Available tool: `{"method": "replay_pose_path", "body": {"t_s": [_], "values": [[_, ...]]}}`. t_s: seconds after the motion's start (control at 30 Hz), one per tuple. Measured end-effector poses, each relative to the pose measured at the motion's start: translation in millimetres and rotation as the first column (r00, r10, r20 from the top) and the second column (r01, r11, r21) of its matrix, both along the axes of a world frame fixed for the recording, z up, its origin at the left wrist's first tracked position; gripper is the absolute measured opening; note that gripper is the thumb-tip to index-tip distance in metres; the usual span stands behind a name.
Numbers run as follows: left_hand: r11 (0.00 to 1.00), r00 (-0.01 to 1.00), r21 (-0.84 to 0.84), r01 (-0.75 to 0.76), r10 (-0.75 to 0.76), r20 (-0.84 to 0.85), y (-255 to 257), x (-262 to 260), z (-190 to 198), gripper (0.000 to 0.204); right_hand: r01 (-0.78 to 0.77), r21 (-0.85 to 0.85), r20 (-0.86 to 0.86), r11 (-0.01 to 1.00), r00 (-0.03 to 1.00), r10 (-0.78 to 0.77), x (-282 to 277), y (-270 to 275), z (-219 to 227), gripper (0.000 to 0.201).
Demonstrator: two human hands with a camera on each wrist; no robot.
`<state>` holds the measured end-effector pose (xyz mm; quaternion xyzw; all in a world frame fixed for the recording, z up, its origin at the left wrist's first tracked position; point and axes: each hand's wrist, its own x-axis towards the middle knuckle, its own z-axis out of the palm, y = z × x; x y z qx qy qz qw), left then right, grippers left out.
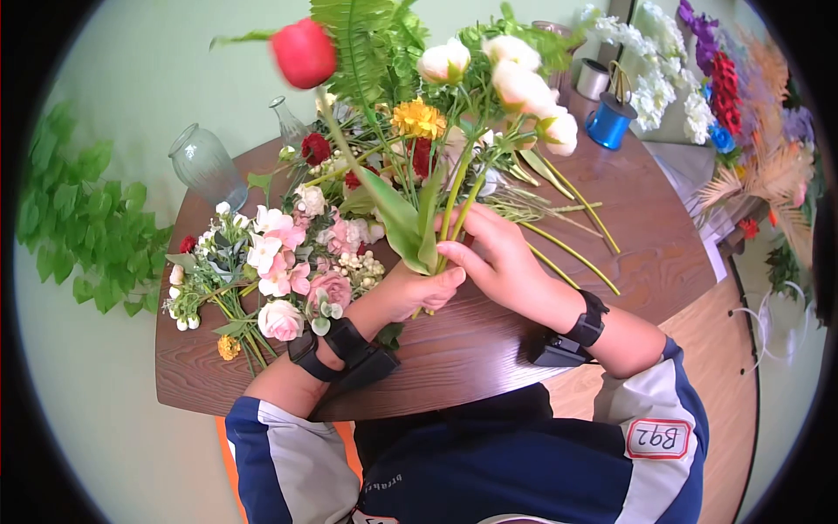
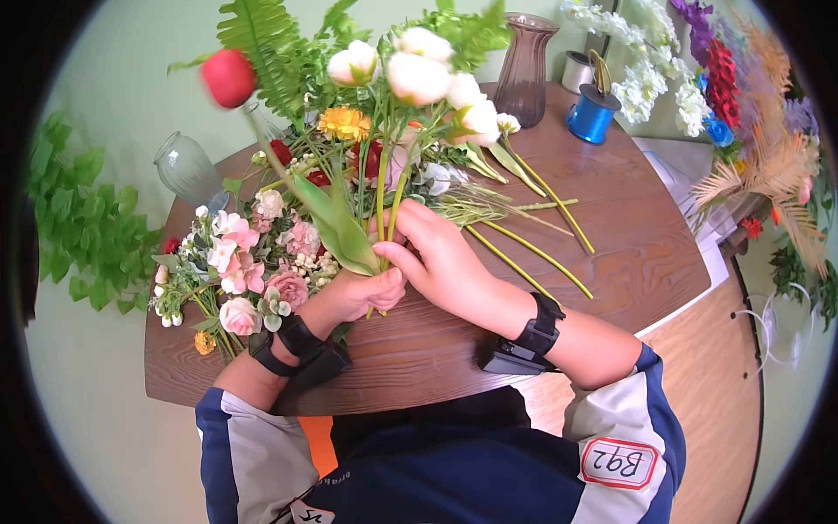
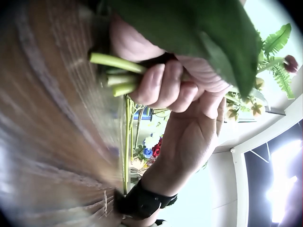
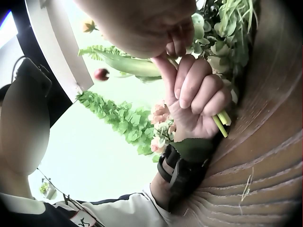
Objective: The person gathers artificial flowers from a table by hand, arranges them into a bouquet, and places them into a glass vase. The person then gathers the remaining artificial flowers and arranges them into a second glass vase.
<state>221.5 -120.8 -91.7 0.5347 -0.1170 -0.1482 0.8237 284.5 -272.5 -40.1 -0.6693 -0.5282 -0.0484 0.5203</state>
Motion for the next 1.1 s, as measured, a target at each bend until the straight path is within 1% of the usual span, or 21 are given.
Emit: {"method": "replay_pose_path", "body": {"t_s": [0.03,0.07,0.17,0.23,0.3,0.37,0.43,0.5,0.57,0.6,0.63,0.7,0.73,0.77,0.9,0.93,0.97,1.0,1.03,1.07,1.1], "values": [[0.997,0.998,-0.067,0.049,-0.052,-0.044,2.2,0.3,1.3,0.016,-0.008,-0.013,-0.005,1.0,1.0,0.008,0.7,0.4,-0.5,0.017],[0.998,0.998,-0.06,-0.026,0.023,-0.05,-1.3,-1.7,3.9,0.016,-0.003,-0.01,-0.006,1.0,1.0,0.003,1.6,1.0,-2.4,0.017],[0.993,0.993,-0.075,-0.088,0.081,-0.084,-0.9,-2.8,6.5,0.018,-0.023,0.02,-0.01,1.0,1.0,0.023,6.4,0.2,-3.7,0.016],[0.991,0.992,-0.101,-0.092,0.082,-0.098,3.7,-2.1,0.9,0.028,0.066,-0.053,0.111,0.996,0.992,-0.06,17.1,-9.0,6.6,0.015],[0.951,0.988,-0.271,-0.152,0.152,-0.018,4.6,-3.4,3.5,0.037,0.231,0.013,0.28,0.973,0.933,-0.225,40.4,-20.4,11.0,0.016],[0.963,0.985,-0.224,-0.149,0.164,0.052,10.5,-0.6,0.9,0.041,0.471,-0.079,0.268,0.879,0.859,-0.436,58.8,-33.2,16.5,0.02],[0.944,0.981,-0.292,-0.152,0.18,0.072,12.2,0.2,2.1,0.043,0.584,-0.115,0.303,0.803,0.791,-0.532,75.9,-40.4,12.9,0.025],[0.935,0.988,-0.329,-0.132,0.152,0.037,12.5,0.2,1.4,0.043,0.57,-0.177,0.298,0.802,0.808,-0.509,91.7,-48.4,-3.7,0.031],[0.922,0.992,-0.37,-0.112,0.125,0.01,12.6,0.8,0.5,0.042,0.418,-0.537,0.283,0.733,0.908,-0.311,98.0,-48.5,-14.7,0.04],[0.932,0.995,-0.348,-0.099,0.104,-0.007,12.9,0.3,-0.6,0.043,0.324,-0.624,0.157,0.711,0.943,-0.292,100.2,-47.0,-16.6,0.045],[0.941,0.996,-0.326,-0.087,0.083,-0.026,12.8,0.3,-1.5,0.044,0.32,-0.624,0.162,0.713,0.946,-0.282,96.3,-44.7,-12.2,0.045],[0.947,0.998,-0.317,-0.061,0.067,0.008,13.6,1.2,-1.0,0.044,0.224,-0.603,0.0,0.765,0.96,-0.281,87.4,-41.7,-4.5,0.043],[0.946,0.998,-0.319,-0.059,0.067,0.016,12.2,0.4,0.0,0.043,0.223,-0.603,-0.074,0.766,0.94,-0.333,85.8,-40.5,1.4,0.046],[0.945,0.998,-0.322,-0.053,0.064,0.024,11.4,-0.5,0.0,0.043,0.311,-0.517,0.018,0.797,0.935,-0.354,87.0,-41.9,0.5,0.045],[0.941,0.995,-0.333,-0.057,0.083,0.063,10.7,1.0,-1.9,0.043,0.414,-0.458,-0.05,0.787,0.871,-0.488,92.5,-52.6,15.1,0.042],[0.941,0.995,-0.335,-0.057,0.083,0.064,11.3,0.8,-2.0,0.043,0.327,-0.459,-0.263,0.826,0.838,-0.478,93.4,-54.8,21.9,0.041],[0.948,0.992,-0.311,-0.07,0.099,0.076,12.1,0.6,-1.9,0.042,0.267,-0.317,-0.52,0.91,0.753,-0.402,91.7,-54.2,23.6,0.038],[0.954,0.989,-0.287,-0.084,0.114,0.089,12.8,0.8,-1.8,0.041,0.178,-0.244,-0.627,0.953,0.721,-0.295,97.9,-58.3,24.2,0.037],[0.955,0.989,-0.287,-0.081,0.112,0.093,13.8,1.4,-2.4,0.041,0.095,-0.158,-0.716,0.983,0.674,-0.18,105.8,-63.9,24.7,0.037],[0.954,0.991,-0.293,-0.068,0.099,0.091,14.4,1.1,-3.7,0.041,0.098,-0.156,-0.714,0.983,0.677,-0.181,109.3,-66.7,22.6,0.037],[0.952,0.992,-0.299,-0.057,0.087,0.087,14.7,1.5,-4.2,0.04,0.058,-0.032,-0.742,0.998,0.667,-0.063,113.1,-68.6,19.6,0.037]]}}
